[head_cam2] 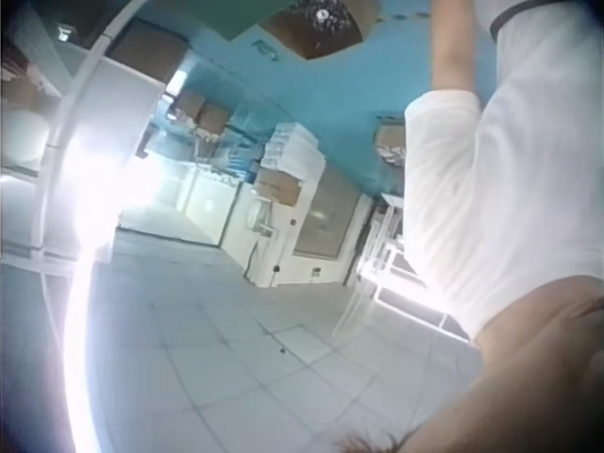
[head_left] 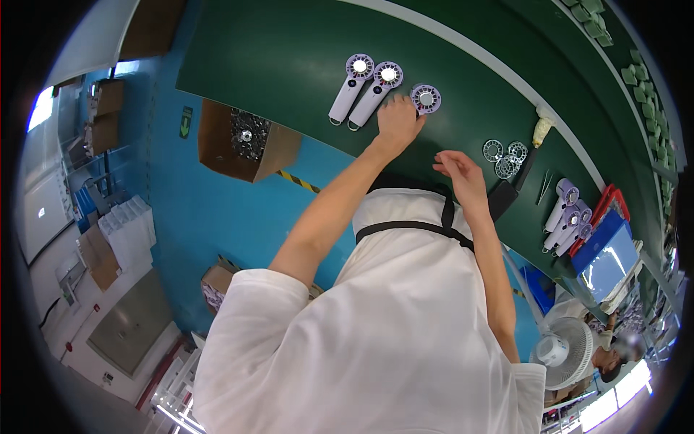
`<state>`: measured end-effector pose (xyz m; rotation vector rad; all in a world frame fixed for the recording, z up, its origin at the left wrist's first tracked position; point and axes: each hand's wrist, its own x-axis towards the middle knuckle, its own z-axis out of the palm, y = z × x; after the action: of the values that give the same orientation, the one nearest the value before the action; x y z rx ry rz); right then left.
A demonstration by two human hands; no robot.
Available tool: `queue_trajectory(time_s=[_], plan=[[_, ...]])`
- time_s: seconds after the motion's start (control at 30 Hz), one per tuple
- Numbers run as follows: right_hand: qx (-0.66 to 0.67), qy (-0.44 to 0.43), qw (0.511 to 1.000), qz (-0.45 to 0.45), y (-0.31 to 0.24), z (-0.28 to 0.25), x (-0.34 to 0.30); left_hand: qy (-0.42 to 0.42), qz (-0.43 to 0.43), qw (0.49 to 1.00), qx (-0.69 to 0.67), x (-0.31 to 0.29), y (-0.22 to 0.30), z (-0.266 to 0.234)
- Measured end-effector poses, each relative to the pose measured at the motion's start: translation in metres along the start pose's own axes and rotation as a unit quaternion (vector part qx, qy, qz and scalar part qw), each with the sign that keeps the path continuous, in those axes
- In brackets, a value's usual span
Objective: Assemble components into handheld electric fans at an electronics factory workbench.
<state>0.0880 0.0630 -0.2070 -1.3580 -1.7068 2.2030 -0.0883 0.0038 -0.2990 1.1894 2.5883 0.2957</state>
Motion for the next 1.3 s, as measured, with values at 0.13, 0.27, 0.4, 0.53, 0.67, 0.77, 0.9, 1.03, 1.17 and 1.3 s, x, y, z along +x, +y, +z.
queue_trajectory(time_s=[0.13,0.27,0.4,0.53,0.67,0.77,0.9,1.03,1.17,1.3], plan=[[0.003,-0.005,0.999,0.049,-0.014,-0.001,-0.001,0.01,-0.031,0.999,0.002,0.002,-0.012,0.005],[-0.002,0.007,0.997,0.074,-0.013,-0.004,0.005,0.036,-0.042,0.998,-0.02,0.002,-0.02,0.006],[-0.007,0.004,0.997,0.073,-0.015,-0.005,0.011,0.045,-0.042,0.997,-0.035,0.001,-0.022,0.006],[-0.007,0.005,0.998,0.064,-0.018,-0.008,0.014,0.059,-0.02,0.997,-0.036,-0.005,-0.029,0.001],[-0.002,0.022,0.997,0.07,-0.016,-0.018,0.011,0.09,0.024,0.991,-0.094,0.007,-0.049,-0.034],[0.008,0.041,0.998,0.055,-0.011,-0.024,0.012,0.128,0.088,0.984,-0.09,0.027,-0.071,-0.055],[0.002,0.047,0.998,0.037,-0.014,-0.024,0.008,0.114,0.199,0.973,-0.035,0.053,-0.095,-0.065],[0.019,0.061,0.998,0.02,-0.01,-0.029,0.001,-0.005,0.291,0.957,0.002,0.073,-0.107,-0.079],[0.027,0.056,0.998,0.023,-0.003,-0.035,0.002,-0.03,0.327,0.944,0.025,0.082,-0.106,-0.087],[0.055,0.073,0.996,0.016,0.001,-0.04,0.003,-0.054,0.338,0.939,0.033,0.088,-0.102,-0.089]])
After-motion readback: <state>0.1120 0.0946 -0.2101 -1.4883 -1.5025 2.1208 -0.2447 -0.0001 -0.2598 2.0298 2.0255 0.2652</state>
